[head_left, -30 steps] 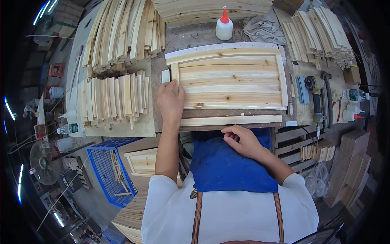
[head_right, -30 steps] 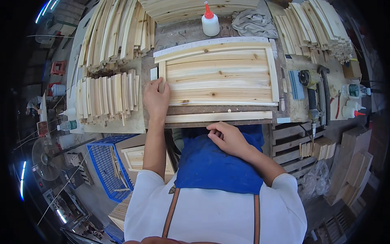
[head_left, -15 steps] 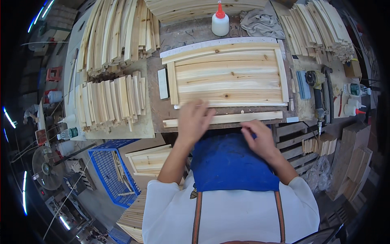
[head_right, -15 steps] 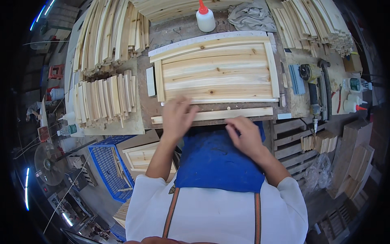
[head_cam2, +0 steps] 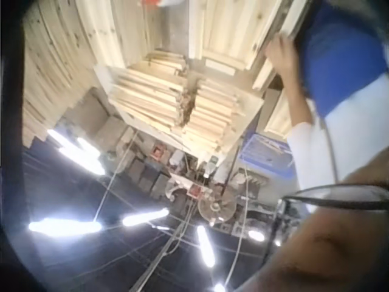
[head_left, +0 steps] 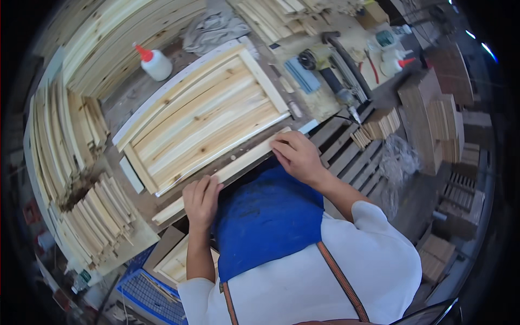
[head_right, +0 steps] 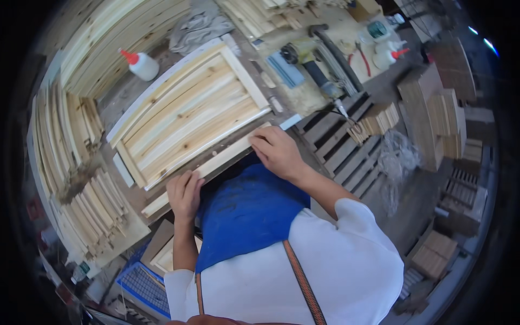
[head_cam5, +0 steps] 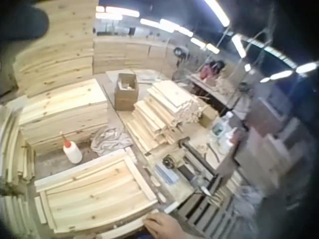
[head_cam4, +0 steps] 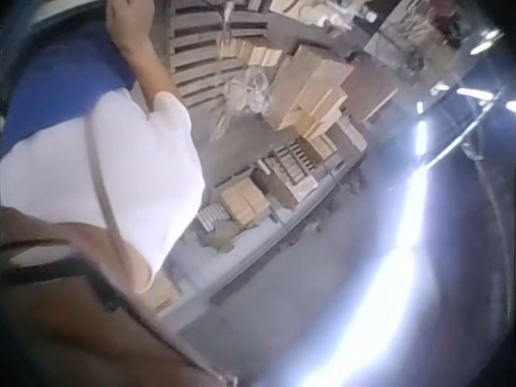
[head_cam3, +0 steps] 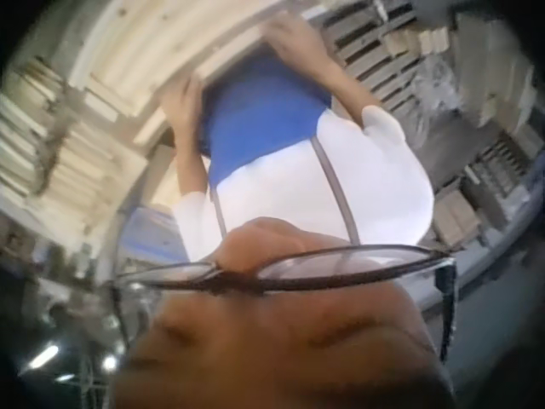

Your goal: Assembling wooden panels by applying glue and using a pneumatic nail gun to attach wooden strips.

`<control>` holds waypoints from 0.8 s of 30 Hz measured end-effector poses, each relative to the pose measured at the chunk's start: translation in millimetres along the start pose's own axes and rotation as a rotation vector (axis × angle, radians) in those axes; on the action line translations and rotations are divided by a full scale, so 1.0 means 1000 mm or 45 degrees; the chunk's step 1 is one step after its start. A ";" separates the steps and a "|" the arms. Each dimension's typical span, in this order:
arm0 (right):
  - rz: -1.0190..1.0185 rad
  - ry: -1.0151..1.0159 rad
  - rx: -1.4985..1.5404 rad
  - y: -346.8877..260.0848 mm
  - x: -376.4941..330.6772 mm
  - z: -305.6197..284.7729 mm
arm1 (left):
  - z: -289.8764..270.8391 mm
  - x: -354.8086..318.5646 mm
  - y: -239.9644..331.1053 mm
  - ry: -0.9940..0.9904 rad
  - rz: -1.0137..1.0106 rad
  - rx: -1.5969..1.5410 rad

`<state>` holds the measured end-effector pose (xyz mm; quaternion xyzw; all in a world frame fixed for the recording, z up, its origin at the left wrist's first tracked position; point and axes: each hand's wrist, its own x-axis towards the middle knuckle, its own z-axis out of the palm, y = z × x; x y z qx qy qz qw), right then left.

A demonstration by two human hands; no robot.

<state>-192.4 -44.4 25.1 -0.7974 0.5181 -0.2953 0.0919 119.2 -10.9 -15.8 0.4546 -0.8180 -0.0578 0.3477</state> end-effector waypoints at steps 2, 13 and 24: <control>-0.022 0.083 -0.001 0.000 0.001 0.000 | -0.002 0.008 -0.004 0.015 0.015 0.061; -0.019 0.212 -0.119 0.022 0.013 0.011 | 0.014 0.032 -0.010 -0.021 -0.050 0.062; 0.017 0.193 -0.070 0.030 0.016 0.015 | 0.018 0.038 -0.011 -0.044 -0.093 0.051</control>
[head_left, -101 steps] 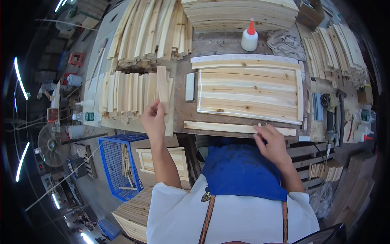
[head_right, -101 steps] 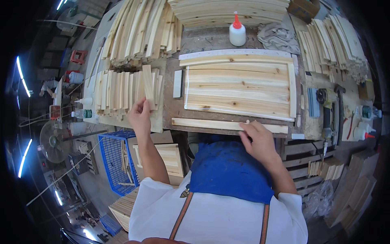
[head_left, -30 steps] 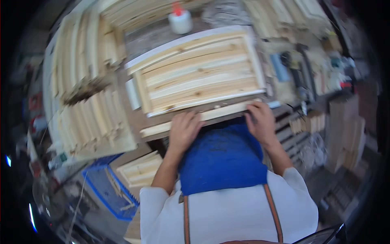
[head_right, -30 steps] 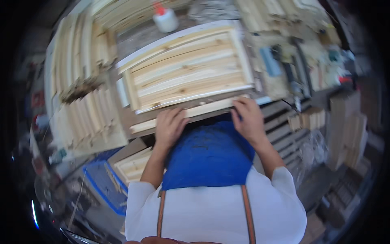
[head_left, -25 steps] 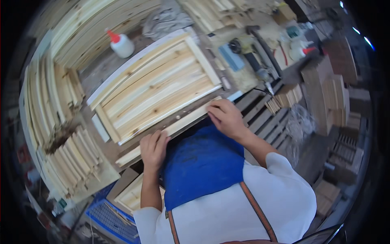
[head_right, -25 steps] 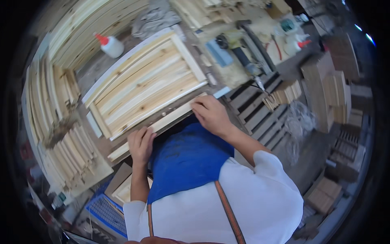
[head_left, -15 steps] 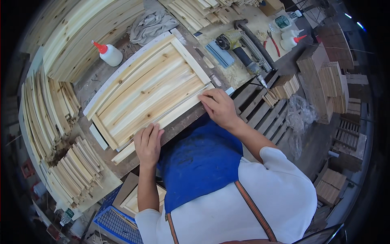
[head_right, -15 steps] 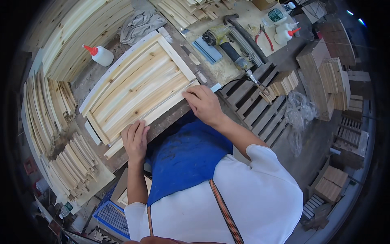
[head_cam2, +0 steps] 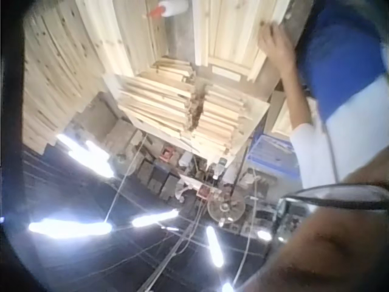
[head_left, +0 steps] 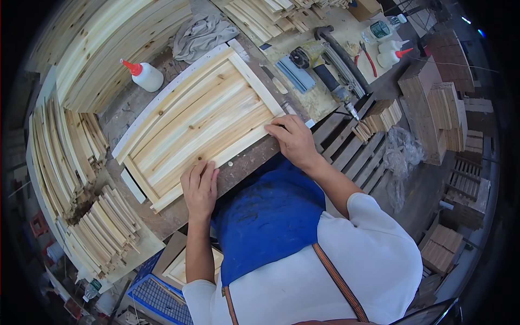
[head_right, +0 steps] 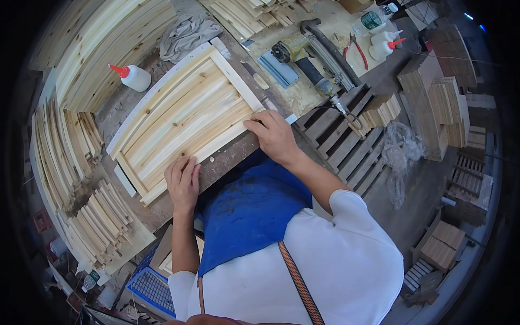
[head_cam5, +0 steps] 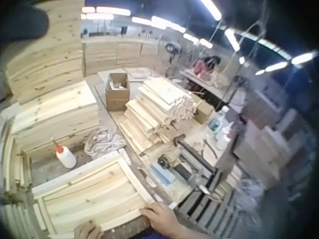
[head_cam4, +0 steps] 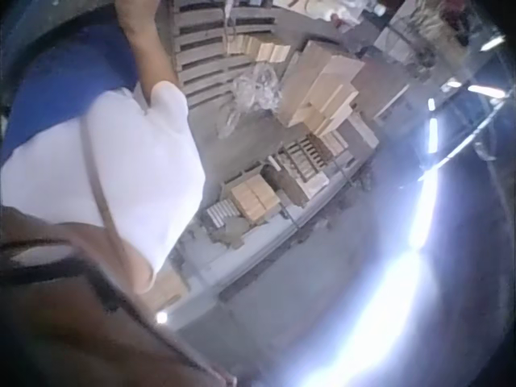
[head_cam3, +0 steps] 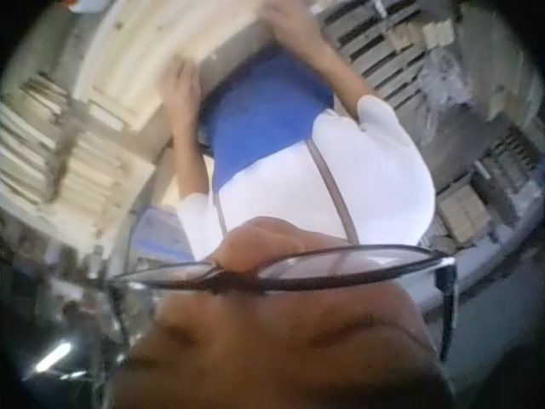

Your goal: Assembling wooden panels by applying glue and using a pneumatic nail gun to attach wooden strips.

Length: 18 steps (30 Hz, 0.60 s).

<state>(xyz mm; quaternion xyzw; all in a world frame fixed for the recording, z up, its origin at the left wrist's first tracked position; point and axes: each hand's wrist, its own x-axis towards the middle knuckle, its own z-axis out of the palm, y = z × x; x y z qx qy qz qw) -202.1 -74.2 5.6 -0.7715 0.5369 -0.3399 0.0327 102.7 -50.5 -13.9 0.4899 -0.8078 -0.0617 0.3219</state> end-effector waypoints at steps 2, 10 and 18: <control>0.024 -0.001 0.007 0.001 -0.002 0.000 | 0.002 0.002 0.002 -0.015 0.011 -0.007; 0.119 0.064 0.130 0.004 -0.004 -0.028 | 0.014 0.011 0.008 -0.039 0.055 -0.032; 0.409 0.233 -0.148 0.047 -0.007 -0.054 | 0.012 0.012 0.006 -0.047 0.053 -0.046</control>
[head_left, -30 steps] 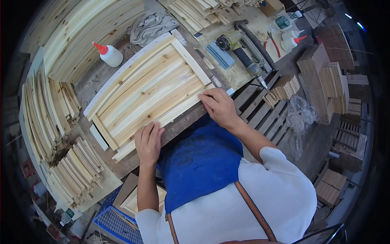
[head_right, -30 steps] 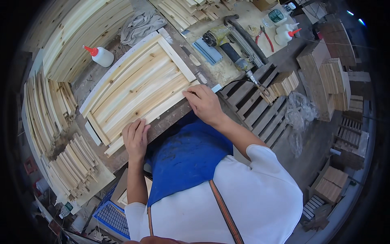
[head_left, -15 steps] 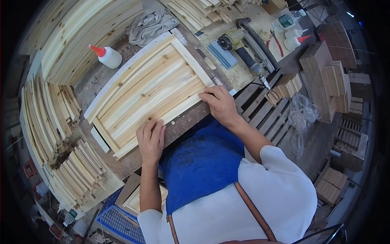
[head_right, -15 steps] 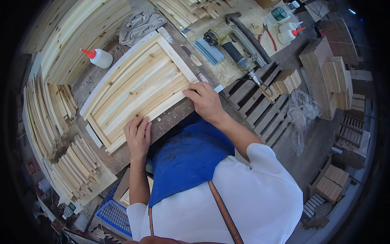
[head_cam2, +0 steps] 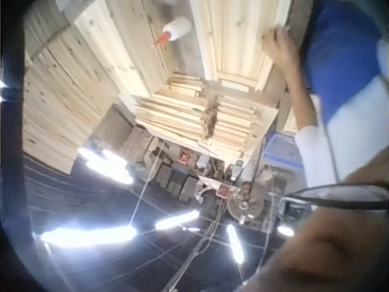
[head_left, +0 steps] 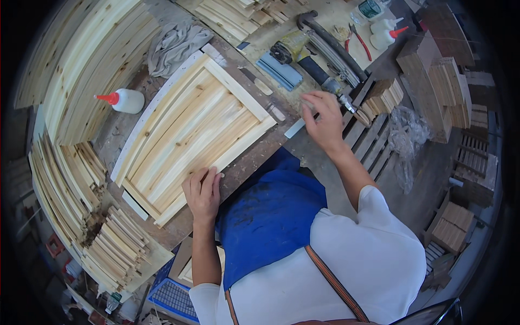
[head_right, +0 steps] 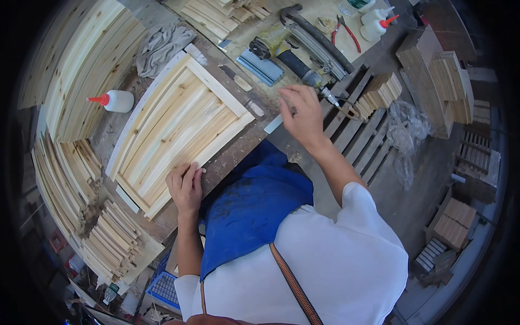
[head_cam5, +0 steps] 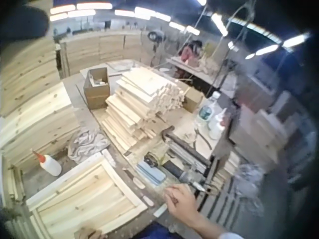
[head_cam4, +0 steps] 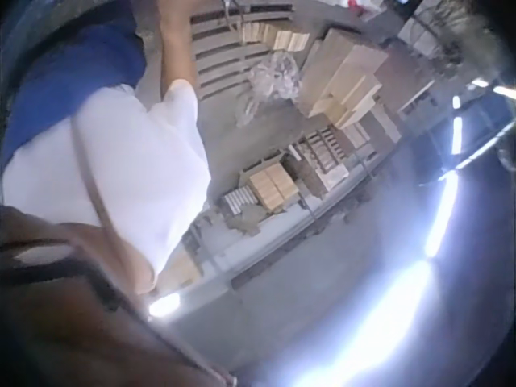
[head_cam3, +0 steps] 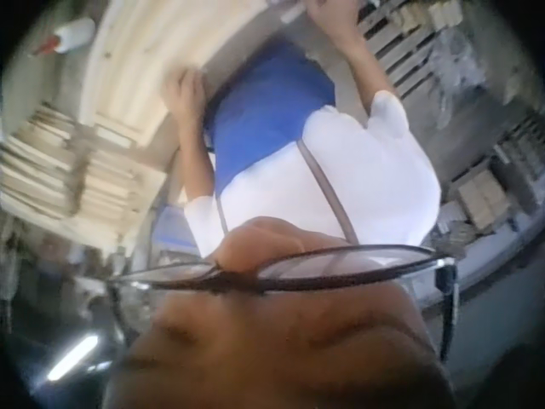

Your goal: Assembling wooden panels by applying glue and using a pneumatic nail gun to attach wooden strips.

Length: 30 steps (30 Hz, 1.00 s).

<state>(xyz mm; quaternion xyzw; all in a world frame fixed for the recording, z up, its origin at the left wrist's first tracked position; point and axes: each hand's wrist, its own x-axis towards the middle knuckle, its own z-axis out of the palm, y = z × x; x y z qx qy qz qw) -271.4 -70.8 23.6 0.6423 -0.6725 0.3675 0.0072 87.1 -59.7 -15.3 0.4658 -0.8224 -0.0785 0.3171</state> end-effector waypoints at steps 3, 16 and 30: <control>-0.010 -0.076 0.096 -0.013 0.003 0.013 | 0.000 0.000 0.000 -0.002 -0.001 0.006; 0.084 -0.244 0.256 -0.064 0.019 0.061 | -0.009 -0.008 -0.008 -0.012 -0.007 0.014; -0.007 -0.414 0.335 -0.044 0.016 0.043 | -0.004 -0.005 -0.003 -0.003 -0.011 -0.024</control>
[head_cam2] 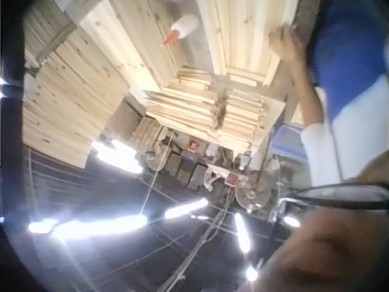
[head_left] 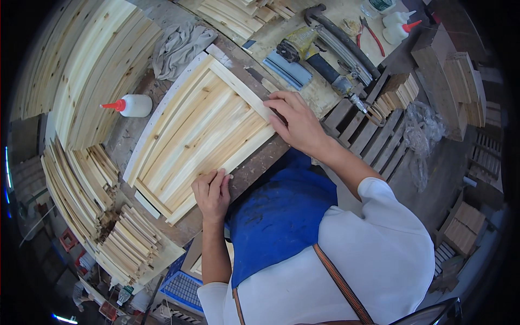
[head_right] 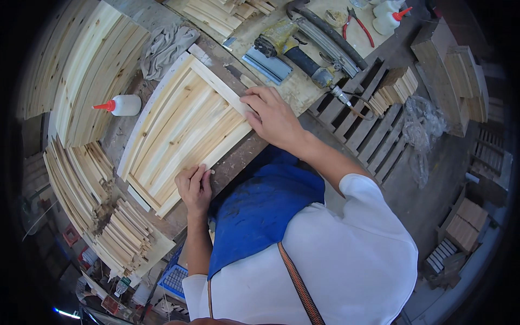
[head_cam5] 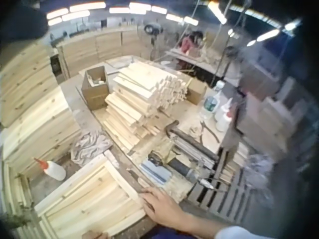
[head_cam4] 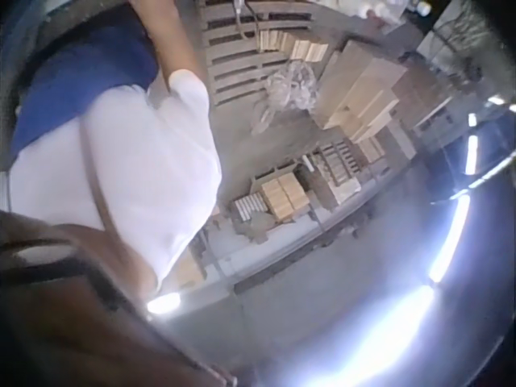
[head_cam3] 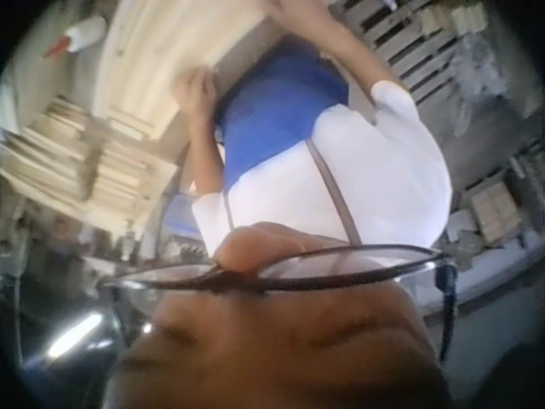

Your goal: Assembling wooden panels by applying glue and using a pneumatic nail gun to attach wooden strips.

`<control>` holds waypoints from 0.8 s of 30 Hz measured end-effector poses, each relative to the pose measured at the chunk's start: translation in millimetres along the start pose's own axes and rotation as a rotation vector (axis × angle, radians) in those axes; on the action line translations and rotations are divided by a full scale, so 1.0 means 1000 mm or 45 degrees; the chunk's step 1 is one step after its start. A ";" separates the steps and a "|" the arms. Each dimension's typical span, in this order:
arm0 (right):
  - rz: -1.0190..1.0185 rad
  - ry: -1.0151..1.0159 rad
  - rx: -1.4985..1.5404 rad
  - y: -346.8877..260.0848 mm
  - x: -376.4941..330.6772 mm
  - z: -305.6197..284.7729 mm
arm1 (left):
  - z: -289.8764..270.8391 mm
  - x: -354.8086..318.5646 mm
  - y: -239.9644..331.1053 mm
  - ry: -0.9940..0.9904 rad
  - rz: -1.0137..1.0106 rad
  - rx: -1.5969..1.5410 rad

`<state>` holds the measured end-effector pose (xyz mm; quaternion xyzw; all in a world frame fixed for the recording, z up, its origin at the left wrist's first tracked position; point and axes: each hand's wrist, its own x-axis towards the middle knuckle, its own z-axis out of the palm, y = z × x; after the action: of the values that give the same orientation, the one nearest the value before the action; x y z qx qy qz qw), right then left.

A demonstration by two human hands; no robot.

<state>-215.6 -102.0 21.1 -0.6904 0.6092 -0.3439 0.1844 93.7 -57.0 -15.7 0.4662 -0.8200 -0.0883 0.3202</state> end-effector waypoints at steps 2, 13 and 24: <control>-0.057 -0.087 -0.089 0.002 -0.009 -0.007 | -0.001 0.001 0.000 0.009 0.003 0.001; -0.362 -0.335 -0.542 -0.001 -0.013 -0.022 | 0.004 0.008 0.003 0.019 0.006 -0.031; -0.174 0.147 -0.544 0.040 0.019 -0.072 | 0.019 0.019 0.012 0.052 0.006 -0.055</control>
<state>-294.1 -116.2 49.4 -0.7326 0.6295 -0.2576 -0.0247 67.0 -69.6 -16.7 0.4590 -0.8122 -0.0956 0.3472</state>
